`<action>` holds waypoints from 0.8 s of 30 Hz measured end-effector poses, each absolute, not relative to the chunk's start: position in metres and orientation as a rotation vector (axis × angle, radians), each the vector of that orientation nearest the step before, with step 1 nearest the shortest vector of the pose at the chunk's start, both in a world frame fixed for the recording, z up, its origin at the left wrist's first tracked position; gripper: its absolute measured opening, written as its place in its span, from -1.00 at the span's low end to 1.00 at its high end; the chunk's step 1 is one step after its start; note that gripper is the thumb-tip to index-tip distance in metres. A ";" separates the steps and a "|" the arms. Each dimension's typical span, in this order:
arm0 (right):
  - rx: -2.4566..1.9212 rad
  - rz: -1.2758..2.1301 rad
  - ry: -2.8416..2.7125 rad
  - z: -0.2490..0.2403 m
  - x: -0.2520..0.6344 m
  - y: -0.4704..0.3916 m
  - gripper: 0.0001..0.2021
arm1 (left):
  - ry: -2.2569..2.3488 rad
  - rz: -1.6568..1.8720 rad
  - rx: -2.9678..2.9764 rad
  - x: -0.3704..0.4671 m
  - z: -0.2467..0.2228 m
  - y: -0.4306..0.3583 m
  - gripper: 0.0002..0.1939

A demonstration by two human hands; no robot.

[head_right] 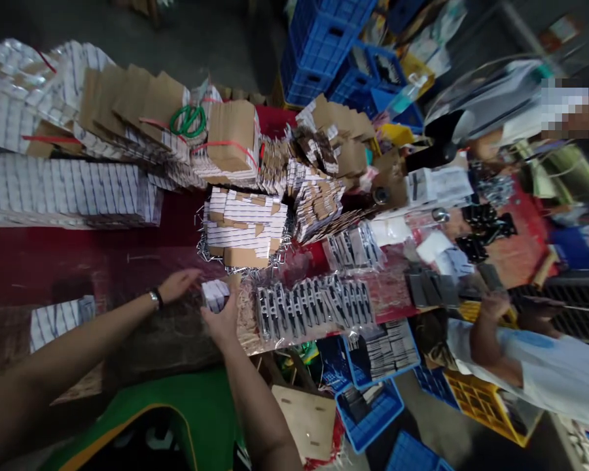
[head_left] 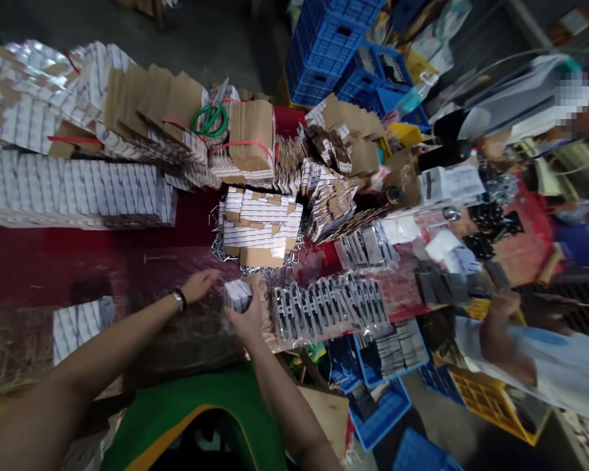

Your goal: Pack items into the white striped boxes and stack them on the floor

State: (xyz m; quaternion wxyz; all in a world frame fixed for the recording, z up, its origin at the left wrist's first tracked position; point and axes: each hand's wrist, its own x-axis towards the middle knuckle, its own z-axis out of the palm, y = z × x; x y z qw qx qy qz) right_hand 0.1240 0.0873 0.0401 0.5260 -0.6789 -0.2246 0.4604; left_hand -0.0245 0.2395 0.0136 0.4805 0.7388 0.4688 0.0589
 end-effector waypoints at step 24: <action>-1.776 1.201 -2.171 0.004 0.104 0.083 -0.26 | 1.802 0.144 1.825 -0.027 0.001 0.297 -0.69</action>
